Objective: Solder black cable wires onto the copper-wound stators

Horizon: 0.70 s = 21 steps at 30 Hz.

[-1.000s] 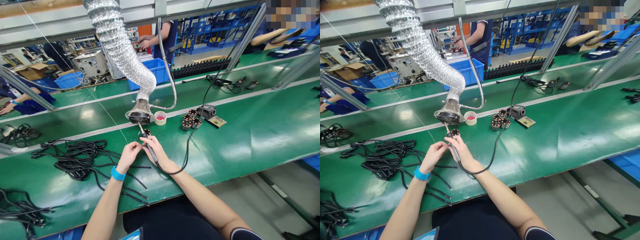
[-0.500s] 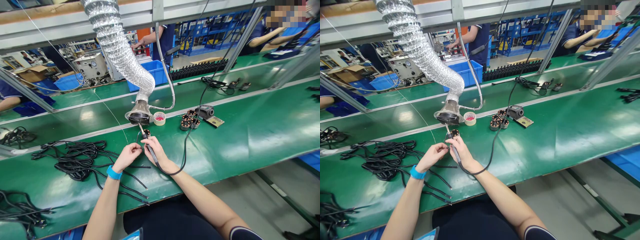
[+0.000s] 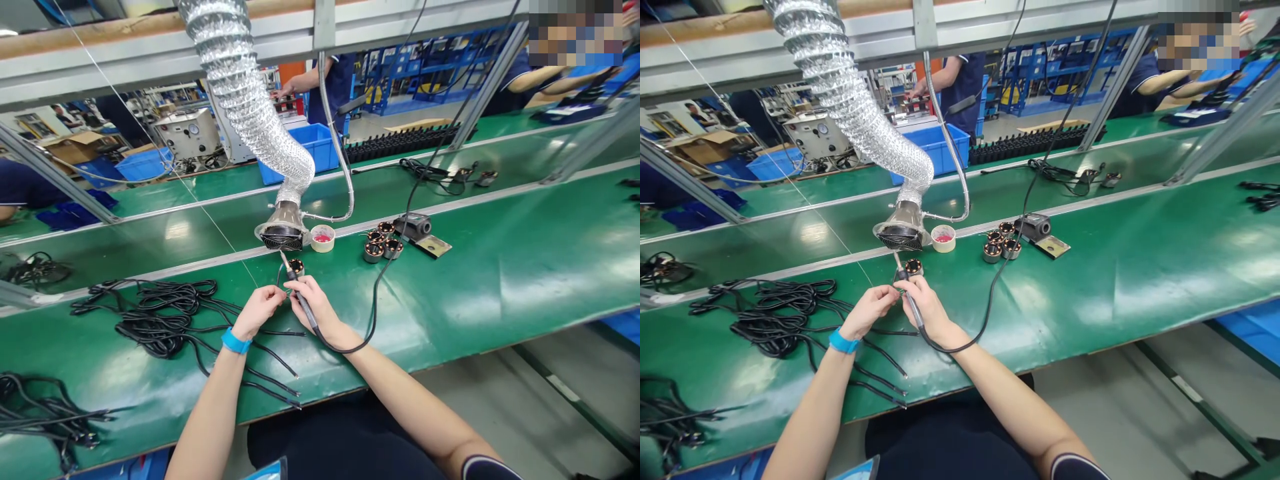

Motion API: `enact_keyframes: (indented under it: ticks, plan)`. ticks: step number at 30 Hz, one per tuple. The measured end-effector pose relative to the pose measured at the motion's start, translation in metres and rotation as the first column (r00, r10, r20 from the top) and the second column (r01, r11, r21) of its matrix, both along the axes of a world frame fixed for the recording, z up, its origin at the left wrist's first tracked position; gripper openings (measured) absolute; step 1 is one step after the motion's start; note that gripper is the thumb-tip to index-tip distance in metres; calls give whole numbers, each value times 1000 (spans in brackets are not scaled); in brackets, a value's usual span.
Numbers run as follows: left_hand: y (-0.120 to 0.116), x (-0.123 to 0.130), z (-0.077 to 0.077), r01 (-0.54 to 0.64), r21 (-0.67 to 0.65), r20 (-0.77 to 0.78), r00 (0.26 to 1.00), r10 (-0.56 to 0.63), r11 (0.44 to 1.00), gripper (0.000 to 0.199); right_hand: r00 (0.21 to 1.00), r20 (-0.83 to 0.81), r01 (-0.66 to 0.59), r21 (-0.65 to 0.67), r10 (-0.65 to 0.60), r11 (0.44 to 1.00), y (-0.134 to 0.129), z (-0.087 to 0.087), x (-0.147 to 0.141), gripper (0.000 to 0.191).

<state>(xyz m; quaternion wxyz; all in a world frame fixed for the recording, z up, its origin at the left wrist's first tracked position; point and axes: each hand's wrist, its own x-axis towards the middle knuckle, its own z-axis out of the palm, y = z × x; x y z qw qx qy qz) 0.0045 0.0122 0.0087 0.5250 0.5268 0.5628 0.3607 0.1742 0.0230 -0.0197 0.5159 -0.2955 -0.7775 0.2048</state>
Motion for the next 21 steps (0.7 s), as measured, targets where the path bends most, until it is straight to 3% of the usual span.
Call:
enact_keyframes:
  ticks: [5, 11, 21]
  plan:
    - [-1, -2, 4, 5, -20, -44, 999, -6, 1000, 33, 989, -112, 92, -35, -96, 995, -11, 14, 13, 34]
    - [-3, 0, 7, 13, -34, -86, 996, -16, 999, 32, 957, -161, 250, 27, -243, 968, -33, 15, 29, 15]
    - [-4, 3, 8, 11, -42, -72, 997, -14, 999, 35, 976, -138, 187, 115, -171, 976, -34, 16, 27, 17]
